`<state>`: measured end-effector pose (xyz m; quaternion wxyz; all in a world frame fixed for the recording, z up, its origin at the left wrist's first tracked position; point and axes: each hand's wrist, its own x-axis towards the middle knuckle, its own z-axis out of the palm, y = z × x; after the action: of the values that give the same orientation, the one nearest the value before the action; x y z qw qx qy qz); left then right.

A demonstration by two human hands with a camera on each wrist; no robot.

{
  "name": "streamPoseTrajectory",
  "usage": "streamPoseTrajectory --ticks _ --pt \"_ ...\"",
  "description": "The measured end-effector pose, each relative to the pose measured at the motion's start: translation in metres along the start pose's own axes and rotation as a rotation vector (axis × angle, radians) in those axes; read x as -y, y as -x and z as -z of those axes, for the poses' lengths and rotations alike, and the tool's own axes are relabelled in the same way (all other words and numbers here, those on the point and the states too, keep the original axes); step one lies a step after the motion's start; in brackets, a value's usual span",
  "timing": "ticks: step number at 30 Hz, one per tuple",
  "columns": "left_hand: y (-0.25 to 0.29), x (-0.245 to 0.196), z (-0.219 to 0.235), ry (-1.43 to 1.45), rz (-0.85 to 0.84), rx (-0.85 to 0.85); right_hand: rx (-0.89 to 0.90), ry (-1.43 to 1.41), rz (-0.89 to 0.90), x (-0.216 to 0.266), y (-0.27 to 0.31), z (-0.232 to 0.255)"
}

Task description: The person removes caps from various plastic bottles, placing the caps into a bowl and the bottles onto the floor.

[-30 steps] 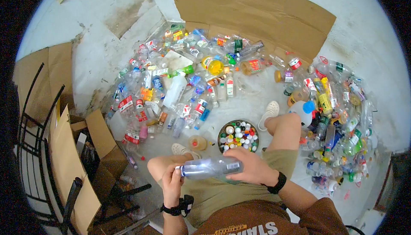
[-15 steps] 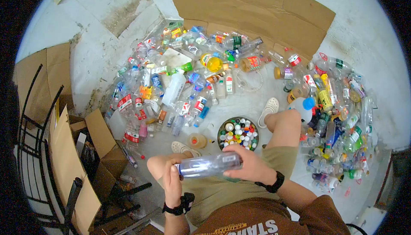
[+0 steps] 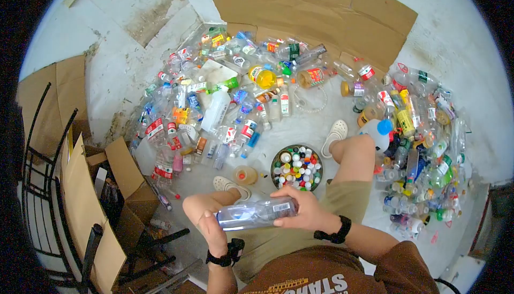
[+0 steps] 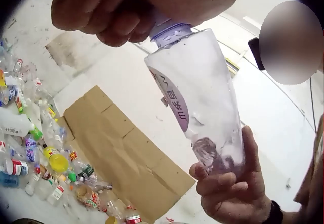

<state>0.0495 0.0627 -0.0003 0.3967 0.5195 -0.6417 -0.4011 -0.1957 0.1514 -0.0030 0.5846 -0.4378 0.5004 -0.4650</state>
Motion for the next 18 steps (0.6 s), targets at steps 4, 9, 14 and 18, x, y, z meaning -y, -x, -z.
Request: streamPoseTrajectory --ticks 4,9,14,18 --pt "0.0 -0.008 -0.003 -0.01 -0.041 -0.102 0.058 0.039 0.046 0.001 -0.007 -0.002" --pt "-0.006 -0.01 0.001 0.005 -0.083 -0.152 0.087 -0.392 -0.105 -0.011 -0.006 -0.011" --pt "-0.004 0.005 0.009 -0.188 -0.387 -0.109 0.212 -0.724 -0.507 -0.028 -0.007 0.006" --pt "-0.006 0.0 0.006 -0.215 -0.408 -0.1 0.198 -0.722 -0.338 -0.03 -0.005 0.004"
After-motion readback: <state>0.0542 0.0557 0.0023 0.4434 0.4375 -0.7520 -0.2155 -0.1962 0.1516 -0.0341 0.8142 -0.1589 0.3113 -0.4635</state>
